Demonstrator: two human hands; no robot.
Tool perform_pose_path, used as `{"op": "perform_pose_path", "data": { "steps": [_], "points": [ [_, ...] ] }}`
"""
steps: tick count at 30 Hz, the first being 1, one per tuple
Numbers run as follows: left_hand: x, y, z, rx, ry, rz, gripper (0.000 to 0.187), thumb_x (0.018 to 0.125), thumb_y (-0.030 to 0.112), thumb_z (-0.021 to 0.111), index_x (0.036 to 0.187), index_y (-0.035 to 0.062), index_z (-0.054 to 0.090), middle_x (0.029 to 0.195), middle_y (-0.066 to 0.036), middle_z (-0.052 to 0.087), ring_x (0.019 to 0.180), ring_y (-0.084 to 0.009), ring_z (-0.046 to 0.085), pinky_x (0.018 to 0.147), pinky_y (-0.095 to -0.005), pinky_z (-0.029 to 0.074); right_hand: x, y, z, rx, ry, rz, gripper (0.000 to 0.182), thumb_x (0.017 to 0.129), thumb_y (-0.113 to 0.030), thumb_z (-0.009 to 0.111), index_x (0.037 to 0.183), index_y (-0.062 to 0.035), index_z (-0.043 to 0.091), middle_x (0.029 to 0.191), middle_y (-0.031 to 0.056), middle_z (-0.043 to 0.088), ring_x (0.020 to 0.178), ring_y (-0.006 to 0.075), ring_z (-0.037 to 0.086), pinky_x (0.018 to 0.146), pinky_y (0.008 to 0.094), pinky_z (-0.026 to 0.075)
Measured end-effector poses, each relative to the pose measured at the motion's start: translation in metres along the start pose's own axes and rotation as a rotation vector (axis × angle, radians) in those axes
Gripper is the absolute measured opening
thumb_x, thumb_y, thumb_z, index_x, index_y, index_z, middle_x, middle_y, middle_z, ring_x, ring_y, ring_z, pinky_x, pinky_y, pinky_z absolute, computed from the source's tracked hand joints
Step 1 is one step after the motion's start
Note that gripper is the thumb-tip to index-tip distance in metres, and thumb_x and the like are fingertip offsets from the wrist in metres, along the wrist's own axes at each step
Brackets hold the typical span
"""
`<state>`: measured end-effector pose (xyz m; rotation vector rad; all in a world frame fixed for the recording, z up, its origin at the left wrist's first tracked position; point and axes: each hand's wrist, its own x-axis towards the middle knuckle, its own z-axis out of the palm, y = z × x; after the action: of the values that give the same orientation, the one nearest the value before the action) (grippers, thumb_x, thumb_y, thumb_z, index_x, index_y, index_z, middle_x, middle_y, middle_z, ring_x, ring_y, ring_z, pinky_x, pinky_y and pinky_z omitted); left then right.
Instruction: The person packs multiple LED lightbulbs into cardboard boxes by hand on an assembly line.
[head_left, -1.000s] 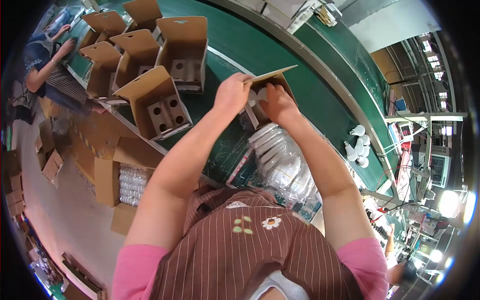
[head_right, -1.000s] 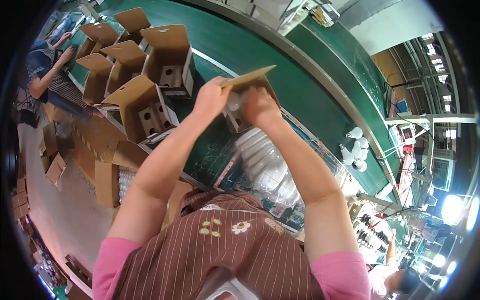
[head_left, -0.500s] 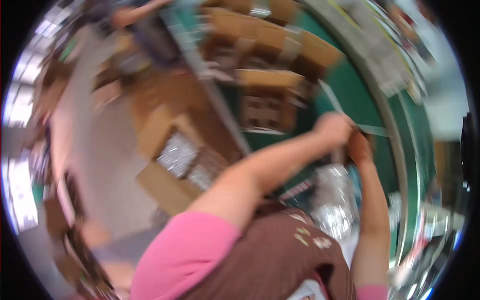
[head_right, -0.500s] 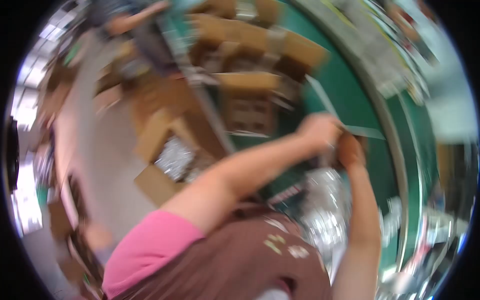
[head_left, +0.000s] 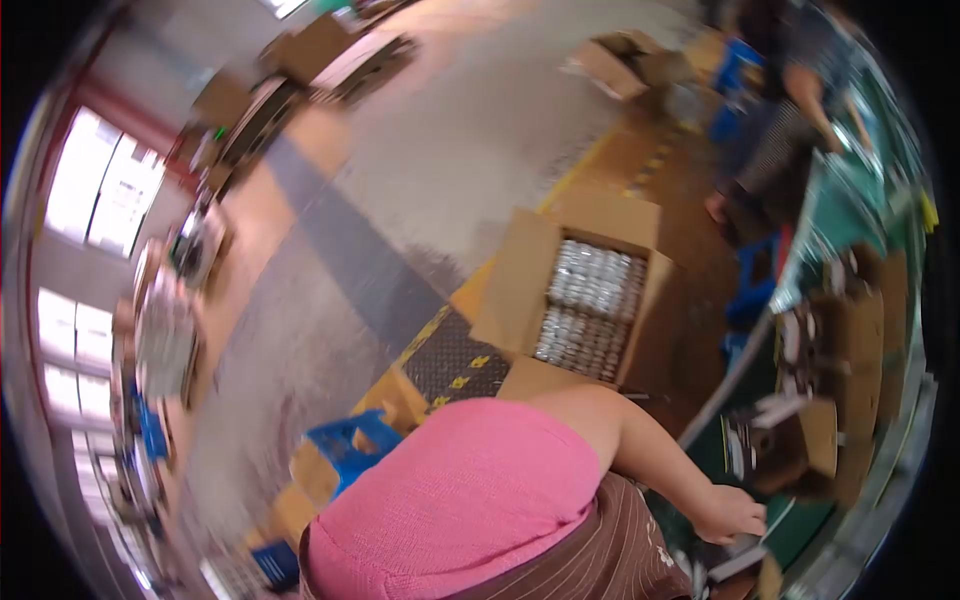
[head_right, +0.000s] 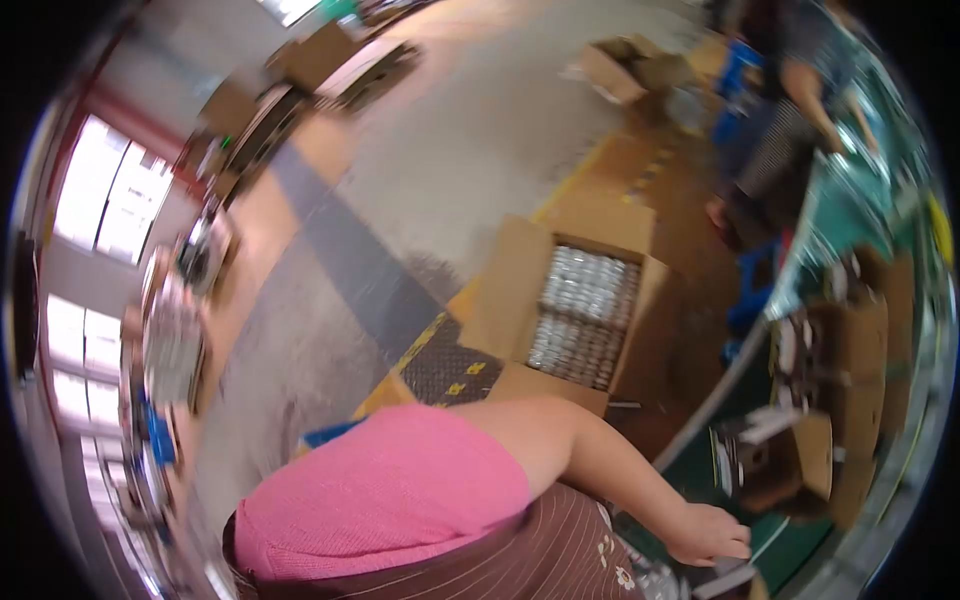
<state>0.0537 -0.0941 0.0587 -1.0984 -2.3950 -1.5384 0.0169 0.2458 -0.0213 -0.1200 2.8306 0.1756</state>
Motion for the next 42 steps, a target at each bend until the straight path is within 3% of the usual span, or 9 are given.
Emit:
{"op": "perform_pose_path", "data": {
  "steps": [4,10,18,27,29,31,33,34,42],
  "points": [
    [-0.111,-0.021,-0.102,0.062,-0.055,-0.479,0.046,0.078,0.019,0.063,0.122,0.0066,0.053,0.107,-0.019,0.058,0.098,-0.0381,0.06,0.081,-0.0484,0.05,0.031,-0.098,-0.02,0.165,0.054,-0.043,0.046,0.098,-0.023,0.034,0.141,-0.008,0.041,0.141,0.0097,0.048,0.134,0.0213,0.039,0.111,0.0356,0.027],
    [-0.278,-0.025,-0.161,0.169,0.251,-1.048,0.045,0.078,0.019,0.059,0.121,0.0055,0.059,0.116,-0.021,0.061,0.109,-0.0345,0.059,0.09,-0.045,0.05,0.06,-0.164,-0.024,0.214,0.041,-0.1,0.045,0.098,-0.024,0.035,0.139,-0.0074,0.043,0.138,0.0123,0.051,0.13,0.0251,0.044,0.108,0.0374,0.032],
    [-0.405,0.014,-0.16,0.249,0.581,-1.401,0.046,0.084,0.021,0.056,0.128,0.0056,0.054,0.113,-0.021,0.061,0.104,-0.0374,0.06,0.09,-0.0446,0.049,0.06,-0.131,-0.027,0.324,0.04,-0.007,0.045,0.098,-0.025,0.037,0.137,-0.0065,0.045,0.133,0.0158,0.055,0.124,0.0302,0.05,0.103,0.0399,0.037],
    [-0.374,-0.01,-0.163,0.239,0.4,-1.303,0.047,0.085,0.023,0.06,0.127,0.0042,0.054,0.113,-0.019,0.062,0.1,-0.0339,0.062,0.088,-0.0403,0.05,0.001,0.071,0.081,0.864,0.213,0.329,0.044,0.097,-0.026,0.039,0.135,-0.0056,0.047,0.128,0.0197,0.059,0.117,0.036,0.057,0.098,0.0428,0.044],
    [-0.354,-0.014,-0.177,0.208,0.341,-1.253,0.045,0.086,0.021,0.06,0.128,0.0052,0.054,0.114,-0.017,0.062,0.097,-0.0318,0.064,0.086,-0.0394,0.051,-0.053,-0.067,-0.059,0.667,0.196,0.589,0.044,0.095,-0.018,0.049,0.136,-0.0025,0.047,0.134,0.0156,0.056,0.122,0.0284,0.054,0.101,0.0382,0.044],
    [-0.327,-0.012,-0.193,0.116,0.309,-1.203,0.046,0.086,0.021,0.061,0.129,0.0066,0.053,0.118,-0.018,0.061,0.098,-0.0314,0.065,0.087,-0.0406,0.051,-0.077,-0.065,-0.06,0.374,0.36,0.376,0.045,0.092,-0.02,0.053,0.134,-0.0033,0.049,0.13,0.0168,0.058,0.118,0.031,0.057,0.097,0.0398,0.046],
    [-0.306,-0.017,-0.2,0.121,0.308,-1.148,0.045,0.086,0.021,0.062,0.128,0.0057,0.054,0.117,-0.018,0.062,0.094,-0.0283,0.066,0.085,-0.0381,0.051,-0.098,-0.083,-0.087,0.518,0.281,0.541,0.044,0.09,-0.019,0.053,0.132,-0.0053,0.051,0.127,0.02,0.059,0.117,0.0379,0.056,0.097,0.0438,0.045],
    [-0.293,-0.023,-0.199,0.104,0.257,-1.094,0.045,0.086,0.021,0.063,0.127,0.0053,0.055,0.116,-0.017,0.062,0.092,-0.0268,0.067,0.084,-0.0369,0.052,-0.118,-0.095,-0.101,0.506,0.417,0.431,0.042,0.091,-0.02,0.052,0.13,-0.006,0.054,0.127,0.0187,0.059,0.116,0.0379,0.057,0.097,0.0431,0.045],
    [-0.17,-0.04,-0.162,-0.397,0.067,-0.698,0.035,0.095,0.003,0.052,0.129,-0.0026,0.052,0.116,-0.012,0.06,0.098,-0.018,0.061,0.086,-0.0314,0.051,-0.28,-0.048,-0.056,0.679,0.524,1.067,0.032,0.087,-0.029,0.054,0.113,-0.0117,0.064,0.097,0.0181,0.069,0.094,0.0375,0.064,0.082,0.0448,0.049]
  ]
}}
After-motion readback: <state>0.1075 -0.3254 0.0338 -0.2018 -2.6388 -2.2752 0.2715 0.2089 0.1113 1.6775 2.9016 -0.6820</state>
